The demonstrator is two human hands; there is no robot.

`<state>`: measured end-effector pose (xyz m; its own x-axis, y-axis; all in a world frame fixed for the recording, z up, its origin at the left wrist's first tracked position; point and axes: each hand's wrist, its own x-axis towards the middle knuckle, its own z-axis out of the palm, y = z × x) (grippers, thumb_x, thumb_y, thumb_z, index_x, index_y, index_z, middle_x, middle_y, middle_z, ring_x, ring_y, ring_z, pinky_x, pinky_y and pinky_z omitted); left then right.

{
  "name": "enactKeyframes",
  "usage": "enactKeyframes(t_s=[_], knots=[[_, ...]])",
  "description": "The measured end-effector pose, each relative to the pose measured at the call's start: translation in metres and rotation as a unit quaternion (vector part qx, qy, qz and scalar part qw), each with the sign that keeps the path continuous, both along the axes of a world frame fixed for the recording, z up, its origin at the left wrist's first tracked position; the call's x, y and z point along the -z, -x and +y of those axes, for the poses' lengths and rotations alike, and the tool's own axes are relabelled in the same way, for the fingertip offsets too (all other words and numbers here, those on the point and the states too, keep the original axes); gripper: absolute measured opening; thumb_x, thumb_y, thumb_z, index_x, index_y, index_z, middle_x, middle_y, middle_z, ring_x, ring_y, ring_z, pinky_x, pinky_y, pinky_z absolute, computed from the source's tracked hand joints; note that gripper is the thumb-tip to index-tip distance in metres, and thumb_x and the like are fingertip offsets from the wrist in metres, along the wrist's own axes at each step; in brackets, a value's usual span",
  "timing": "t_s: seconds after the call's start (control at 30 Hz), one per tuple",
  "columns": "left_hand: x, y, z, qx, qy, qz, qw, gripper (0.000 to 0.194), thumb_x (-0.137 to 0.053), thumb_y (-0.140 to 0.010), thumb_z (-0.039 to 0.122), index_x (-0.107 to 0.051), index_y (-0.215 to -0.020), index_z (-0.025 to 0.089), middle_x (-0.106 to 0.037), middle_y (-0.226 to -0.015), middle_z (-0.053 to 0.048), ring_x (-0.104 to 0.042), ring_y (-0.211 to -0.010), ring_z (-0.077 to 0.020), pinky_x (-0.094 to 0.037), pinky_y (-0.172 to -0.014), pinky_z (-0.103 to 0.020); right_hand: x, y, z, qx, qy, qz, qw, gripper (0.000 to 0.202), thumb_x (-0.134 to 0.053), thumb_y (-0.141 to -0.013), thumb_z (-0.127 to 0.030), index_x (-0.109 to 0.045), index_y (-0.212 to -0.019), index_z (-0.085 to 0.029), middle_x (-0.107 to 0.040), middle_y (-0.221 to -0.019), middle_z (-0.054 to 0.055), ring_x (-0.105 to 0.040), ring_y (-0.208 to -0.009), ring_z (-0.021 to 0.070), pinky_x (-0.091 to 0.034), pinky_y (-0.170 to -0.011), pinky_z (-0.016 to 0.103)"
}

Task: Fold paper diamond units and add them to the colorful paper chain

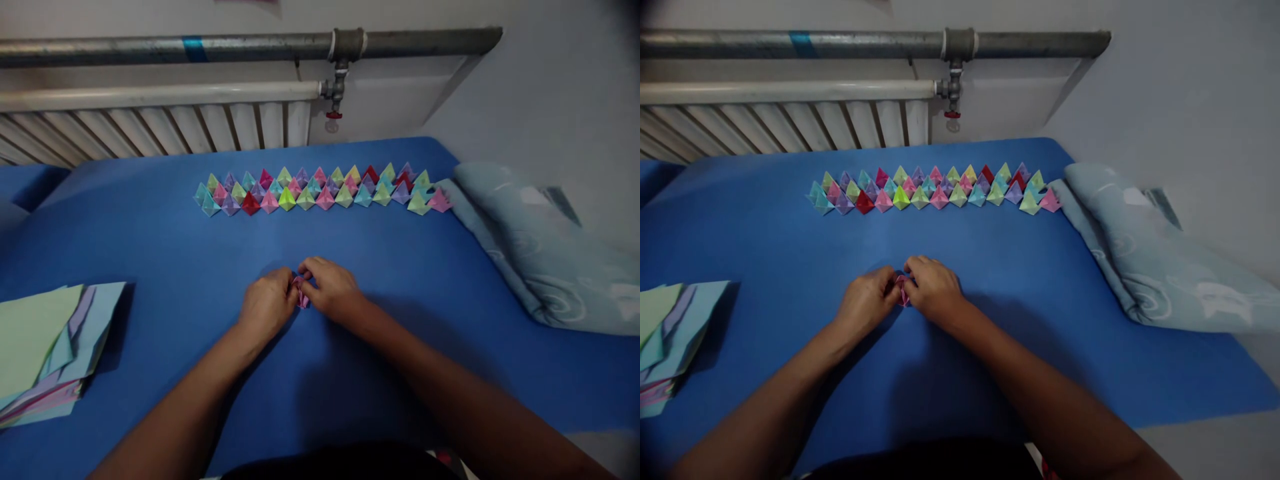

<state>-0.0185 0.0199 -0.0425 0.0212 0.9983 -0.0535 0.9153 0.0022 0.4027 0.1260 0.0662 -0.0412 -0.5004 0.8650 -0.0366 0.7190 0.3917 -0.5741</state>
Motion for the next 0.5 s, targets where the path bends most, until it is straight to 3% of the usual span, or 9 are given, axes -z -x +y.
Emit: enactKeyframes(t_s=[0.5], knots=[[-0.0026, -0.0096, -0.0042, 0.006, 0.000, 0.069, 0.998, 0.019, -0.045, -0.095, 0.025, -0.061, -0.089, 0.016, -0.069, -0.085, -0.009, -0.062, -0.068, -0.0211, -0.036, -0.054, -0.030, 0.0004, -0.0002, -0.0007, -0.013, -0.009, 0.000, 1.000, 0.010, -0.057, -0.084, -0.014, -0.061, -0.091, -0.019, -0.066, -0.092, 0.004, -0.058, -0.086, 0.0179, -0.039, -0.075, 0.029]])
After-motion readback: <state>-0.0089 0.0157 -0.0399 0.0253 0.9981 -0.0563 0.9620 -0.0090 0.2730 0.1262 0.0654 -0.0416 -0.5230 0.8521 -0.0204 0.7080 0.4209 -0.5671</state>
